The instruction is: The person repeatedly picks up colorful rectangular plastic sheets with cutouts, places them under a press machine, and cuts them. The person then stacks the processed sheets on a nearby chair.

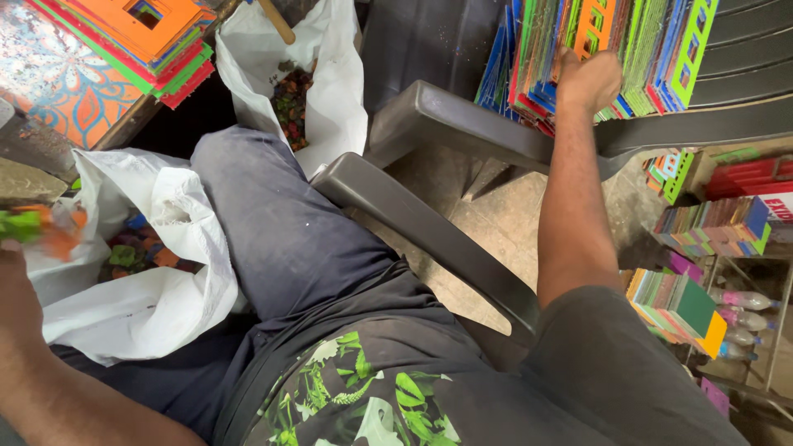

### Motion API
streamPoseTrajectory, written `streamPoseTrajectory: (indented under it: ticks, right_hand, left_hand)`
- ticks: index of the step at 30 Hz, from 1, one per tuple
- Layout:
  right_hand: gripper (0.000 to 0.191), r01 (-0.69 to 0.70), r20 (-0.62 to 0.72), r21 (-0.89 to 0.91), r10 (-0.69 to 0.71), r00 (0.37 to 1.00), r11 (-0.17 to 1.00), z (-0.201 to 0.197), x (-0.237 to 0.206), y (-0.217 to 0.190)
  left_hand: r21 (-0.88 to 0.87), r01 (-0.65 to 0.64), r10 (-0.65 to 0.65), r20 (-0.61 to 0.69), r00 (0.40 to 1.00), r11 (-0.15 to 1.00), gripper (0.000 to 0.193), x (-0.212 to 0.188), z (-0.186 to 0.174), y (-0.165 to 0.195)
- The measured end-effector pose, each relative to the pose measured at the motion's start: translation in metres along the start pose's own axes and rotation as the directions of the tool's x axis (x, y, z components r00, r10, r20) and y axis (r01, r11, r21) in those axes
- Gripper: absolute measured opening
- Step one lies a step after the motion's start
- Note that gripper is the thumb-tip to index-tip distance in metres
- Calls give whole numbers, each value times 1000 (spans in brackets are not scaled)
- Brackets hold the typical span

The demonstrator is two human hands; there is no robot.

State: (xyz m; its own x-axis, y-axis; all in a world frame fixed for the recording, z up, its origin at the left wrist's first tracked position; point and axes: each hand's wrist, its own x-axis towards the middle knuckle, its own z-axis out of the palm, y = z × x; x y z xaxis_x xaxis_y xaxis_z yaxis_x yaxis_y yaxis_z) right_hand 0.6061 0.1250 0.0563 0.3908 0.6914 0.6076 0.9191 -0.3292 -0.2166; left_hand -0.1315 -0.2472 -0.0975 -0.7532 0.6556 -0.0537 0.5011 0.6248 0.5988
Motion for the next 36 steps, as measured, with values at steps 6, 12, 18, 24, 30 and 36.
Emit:
streamPoseTrajectory:
  ticks: [6,12,18,24,30,36]
  right_hand:
    - [49,178,-151,10,-175,973,984,-18,-9,-44]
    - [42,612,-132,664,-739,661,429,-51,-120,-257]
    - [51,664,-92,715,-911,403,221,-71,-212,-454]
    - [54,711,44,631,-930,365,309,-34,-234,-525]
    - [45,378,73,902,-937,341,208,-55,-201,-490]
    - [49,264,-198,947,-980,36,-181,-112,-196,-458]
  left_hand:
    - [-404,23,63,198,978,914,23,-18,-49,22]
    - [-363,66,49,300,953,930,21,-28,-93,62]
    - [-354,-4,95,239,966,935,23,-29,-111,78]
    - [-423,-20,103,174,979,906,26,-30,-125,68]
    - [-458,-174,234,77,969,872,26,-28,-135,71]
    - [-446,-460,322,-351,879,768,29,-39,-133,105]
